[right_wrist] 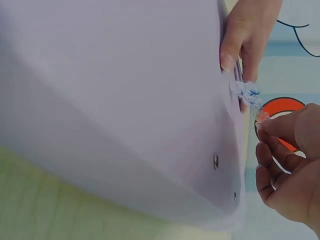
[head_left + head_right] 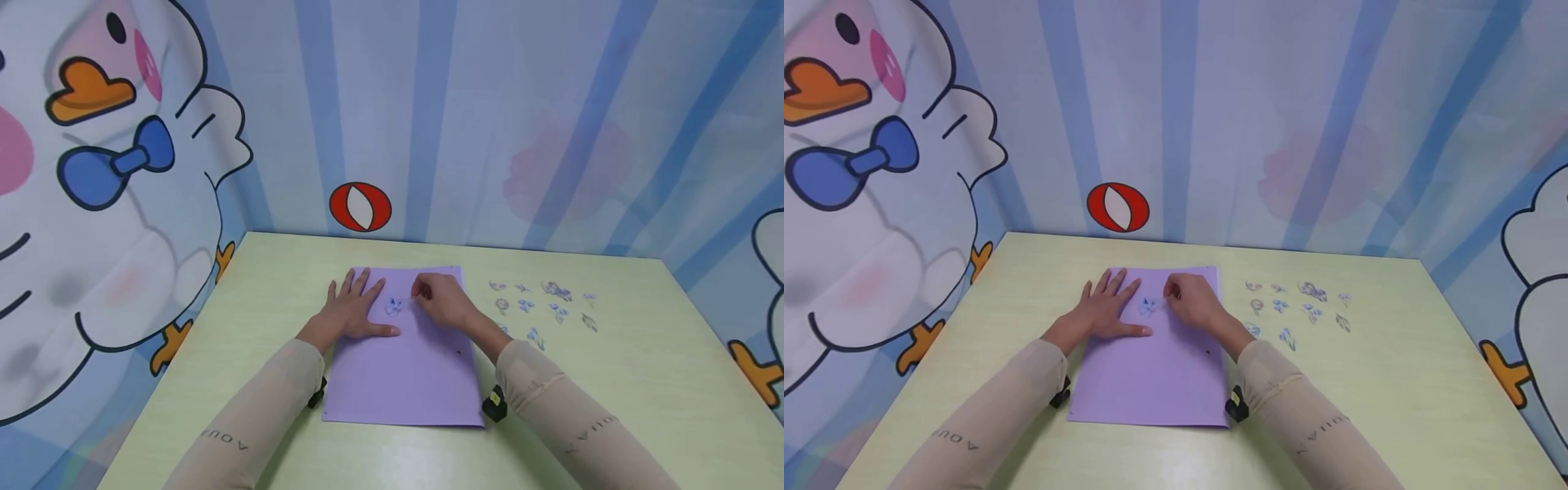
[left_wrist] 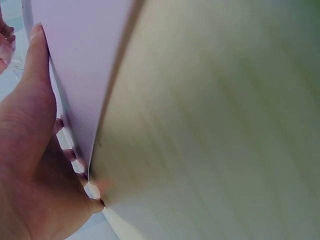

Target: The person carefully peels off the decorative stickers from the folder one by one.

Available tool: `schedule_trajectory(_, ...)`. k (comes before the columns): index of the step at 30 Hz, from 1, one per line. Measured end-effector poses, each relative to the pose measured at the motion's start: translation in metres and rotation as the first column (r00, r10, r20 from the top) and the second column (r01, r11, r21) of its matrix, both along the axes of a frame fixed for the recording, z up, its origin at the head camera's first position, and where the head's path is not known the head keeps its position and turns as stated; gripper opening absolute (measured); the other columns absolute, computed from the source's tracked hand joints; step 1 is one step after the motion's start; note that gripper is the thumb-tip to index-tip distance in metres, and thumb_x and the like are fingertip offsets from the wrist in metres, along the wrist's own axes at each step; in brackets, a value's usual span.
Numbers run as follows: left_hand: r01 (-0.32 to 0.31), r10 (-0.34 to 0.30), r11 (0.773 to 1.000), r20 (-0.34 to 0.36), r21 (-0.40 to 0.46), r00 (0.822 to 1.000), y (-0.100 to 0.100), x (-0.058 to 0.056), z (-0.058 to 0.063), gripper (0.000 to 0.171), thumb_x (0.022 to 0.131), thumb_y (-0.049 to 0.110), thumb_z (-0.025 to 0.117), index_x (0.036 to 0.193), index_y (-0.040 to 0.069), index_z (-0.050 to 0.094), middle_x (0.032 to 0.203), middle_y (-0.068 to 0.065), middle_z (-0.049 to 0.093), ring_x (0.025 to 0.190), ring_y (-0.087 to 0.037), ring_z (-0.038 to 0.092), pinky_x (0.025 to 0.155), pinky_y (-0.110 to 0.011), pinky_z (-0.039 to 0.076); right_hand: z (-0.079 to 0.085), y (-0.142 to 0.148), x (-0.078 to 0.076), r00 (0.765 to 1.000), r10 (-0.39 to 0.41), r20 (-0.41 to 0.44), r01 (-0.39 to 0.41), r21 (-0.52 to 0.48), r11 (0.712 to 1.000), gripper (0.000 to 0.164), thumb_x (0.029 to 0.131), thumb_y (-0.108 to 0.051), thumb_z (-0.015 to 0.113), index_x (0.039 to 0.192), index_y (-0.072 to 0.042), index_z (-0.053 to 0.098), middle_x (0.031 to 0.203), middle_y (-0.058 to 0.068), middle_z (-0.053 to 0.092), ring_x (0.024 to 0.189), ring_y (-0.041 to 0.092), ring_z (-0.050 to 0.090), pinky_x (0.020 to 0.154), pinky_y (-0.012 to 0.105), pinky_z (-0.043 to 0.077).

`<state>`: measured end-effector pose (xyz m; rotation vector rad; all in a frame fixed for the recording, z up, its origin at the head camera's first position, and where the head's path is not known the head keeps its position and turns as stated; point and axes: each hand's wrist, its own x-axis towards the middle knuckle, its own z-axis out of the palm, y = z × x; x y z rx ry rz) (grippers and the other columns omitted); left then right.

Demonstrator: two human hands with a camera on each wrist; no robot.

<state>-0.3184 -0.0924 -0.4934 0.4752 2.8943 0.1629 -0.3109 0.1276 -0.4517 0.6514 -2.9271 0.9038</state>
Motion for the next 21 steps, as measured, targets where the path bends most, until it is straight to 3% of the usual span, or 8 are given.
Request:
schedule_trajectory(6, 0.008, -0.009, 1.0, 0.003, 0.007, 1.0, -0.001, 0.0, 0.001, 0.117, 0.07, 0.091, 0.051, 0.161, 0.028, 0.011, 0.167, -0.011, -0.001, 0.151, -0.038, -0.007, 0.116, -0.065, 0.002, 0.01, 0.019, 0.005, 0.999, 0.002, -0.048, -0.002, -0.011, 1.0, 0.015, 0.093, -0.004, 0.063, 0.104, -0.005, 0.073, 0.095, 0.005, 0.069, 0.086, 0.019, 0.062, 0.078, 0.035, 0.051)
schedule_trajectory(14, 0.02, -0.021, 1.0, 0.009, 0.022, 1.0, 0.0, 0.002, 0.004, 0.116, 0.072, 0.088, 0.053, 0.161, 0.027, 0.011, 0.167, -0.011, -0.001, 0.151, -0.039, -0.008, 0.115, -0.065, 0.001, 0.022, 0.076, 0.022, 0.993, -0.042, -0.111, 0.032, -0.091, 0.995, 0.008, 0.094, -0.007, 0.066, 0.1, -0.007, 0.071, 0.09, 0.001, 0.065, 0.082, 0.017, 0.06, 0.071, 0.036, 0.049)
schedule_trajectory(21, 0.026, -0.026, 0.999, 0.005, 0.034, 1.0, -0.002, 0.003, 0.004, 0.115, 0.072, 0.087, 0.054, 0.161, 0.027, 0.011, 0.167, -0.01, -0.002, 0.151, -0.038, -0.007, 0.115, -0.065, 0.001, 0.027, 0.139, 0.04, 0.966, -0.073, -0.248, 0.07, -0.021, 0.997, 0.008, 0.092, -0.004, 0.068, 0.098, -0.008, 0.07, 0.089, 0.001, 0.064, 0.082, 0.017, 0.06, 0.07, 0.038, 0.047)
